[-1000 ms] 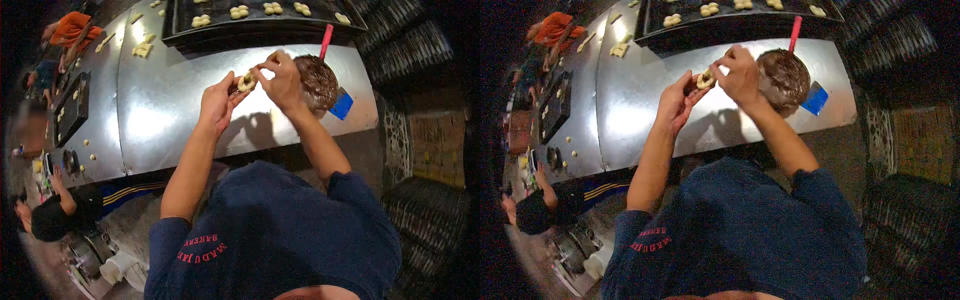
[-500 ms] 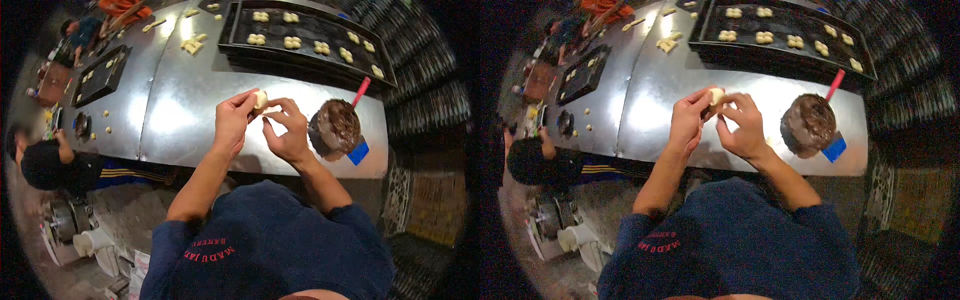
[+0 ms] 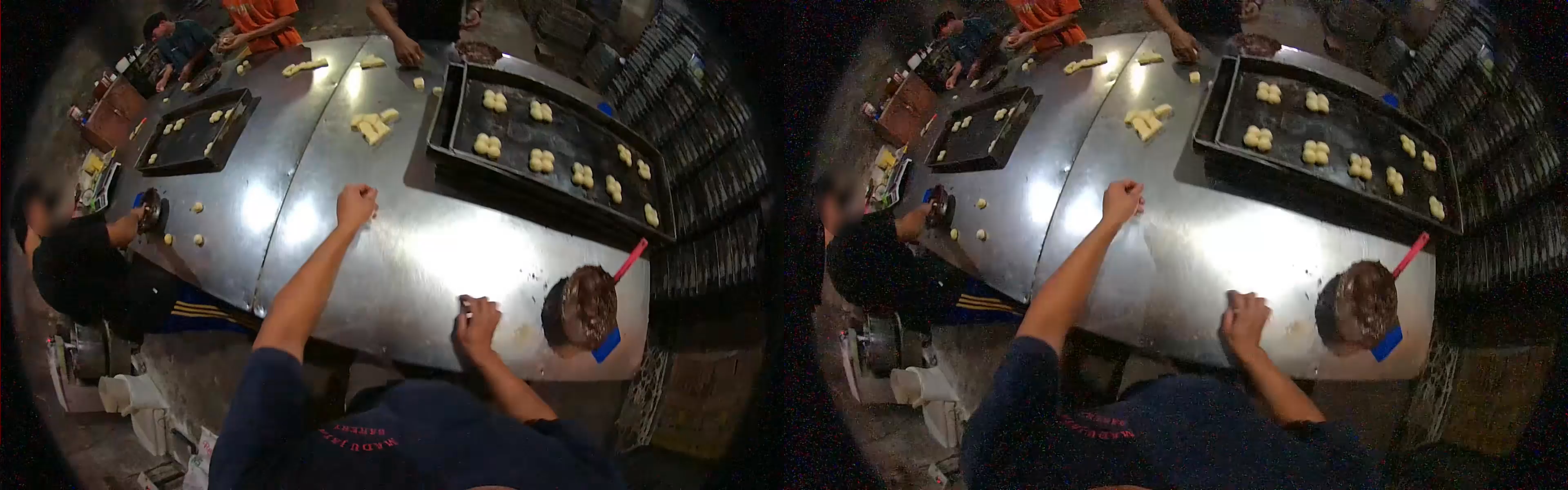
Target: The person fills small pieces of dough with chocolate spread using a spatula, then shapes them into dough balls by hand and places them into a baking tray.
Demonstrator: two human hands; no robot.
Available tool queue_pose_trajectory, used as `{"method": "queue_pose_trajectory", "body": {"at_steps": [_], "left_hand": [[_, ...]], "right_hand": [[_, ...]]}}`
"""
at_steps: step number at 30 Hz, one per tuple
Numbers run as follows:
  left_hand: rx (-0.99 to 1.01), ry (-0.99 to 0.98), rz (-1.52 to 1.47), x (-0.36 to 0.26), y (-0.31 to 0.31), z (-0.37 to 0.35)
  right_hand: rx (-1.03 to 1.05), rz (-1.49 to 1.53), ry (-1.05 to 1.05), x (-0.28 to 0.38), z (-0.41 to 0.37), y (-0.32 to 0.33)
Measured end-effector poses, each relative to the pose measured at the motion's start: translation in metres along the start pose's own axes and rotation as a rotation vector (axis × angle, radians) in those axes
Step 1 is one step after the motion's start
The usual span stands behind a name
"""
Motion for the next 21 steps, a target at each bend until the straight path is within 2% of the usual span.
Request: {"method": "queue_pose_trajectory", "body": {"at_steps": [1, 2, 3, 4, 5, 7, 9, 11, 12, 14, 15, 17, 18, 20, 21], "left_hand": [[-0.107, -0.062, 0.149, 0.001, 0.015, 0.039], [-0.119, -0.073, 0.14, -0.007, 0.021, 0.065], [-0.219, -0.006, 0.26, -0.015, 0.027, 0.085], [-0.314, 0.064, 0.382, -0.019, 0.029, 0.102], [-0.316, 0.057, 0.373, -0.022, 0.023, 0.12], [-0.478, 0.135, 0.441, -0.023, 0.021, 0.147], [-0.525, 0.138, 0.406, -0.02, 0.019, 0.169], [-0.484, -0.003, 0.11, -0.019, 0.017, 0.195], [-0.481, -0.001, 0.114, -0.022, 0.017, 0.202], [-0.65, -0.082, -0.144, -0.009, 0.028, 0.179], [-0.658, -0.064, -0.125, 0.003, 0.031, 0.166], [-0.201, 0.097, -0.122, 0.033, 0.007, 0.155], [-0.228, -0.03, -0.046, 0.043, 0.0, 0.123], [-0.022, 0.138, 0.035, 0.05, -0.023, 0.024], [0.1, 0.119, -0.028, 0.054, -0.046, -0.021]], "right_hand": [[0.056, 0.049, 0.049, 0.008, 0.021, -0.016], [0.029, 0.039, 0.128, 0.003, 0.041, -0.032], [0.023, 0.03, 0.138, -0.002, 0.054, -0.026], [-0.028, 0.023, 0.088, -0.008, 0.064, -0.007], [-0.079, 0.017, 0.039, -0.018, 0.072, 0.006], [-0.122, 0.004, -0.098, -0.035, 0.05, 0.017], [-0.052, -0.045, -0.116, -0.032, 0.015, 0.001], [-0.006, 0.006, -0.008, -0.01, 0.013, -0.023], [0.013, -0.016, 0.024, -0.005, 0.026, -0.032], [0.065, -0.045, 0.067, 0.002, 0.065, -0.031], [0.071, -0.049, 0.039, -0.009, 0.077, -0.024], [-0.112, 0.039, -0.043, -0.033, 0.074, 0.005], [-0.081, 0.049, -0.05, -0.043, 0.059, 0.001], [0.006, 0.074, -0.037, -0.044, 0.019, -0.013], [0.007, 0.124, 0.027, -0.035, 0.012, -0.023]]}}
Point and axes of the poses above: each hand's wrist, its own z-axis towards the middle knuckle, its own y-axis out of the back of the hand, x = y × z, the point moved 8 cm from there along z, towards the middle knuckle, and after that the axes turned 13 degrees about x, right-handed, at the moved point
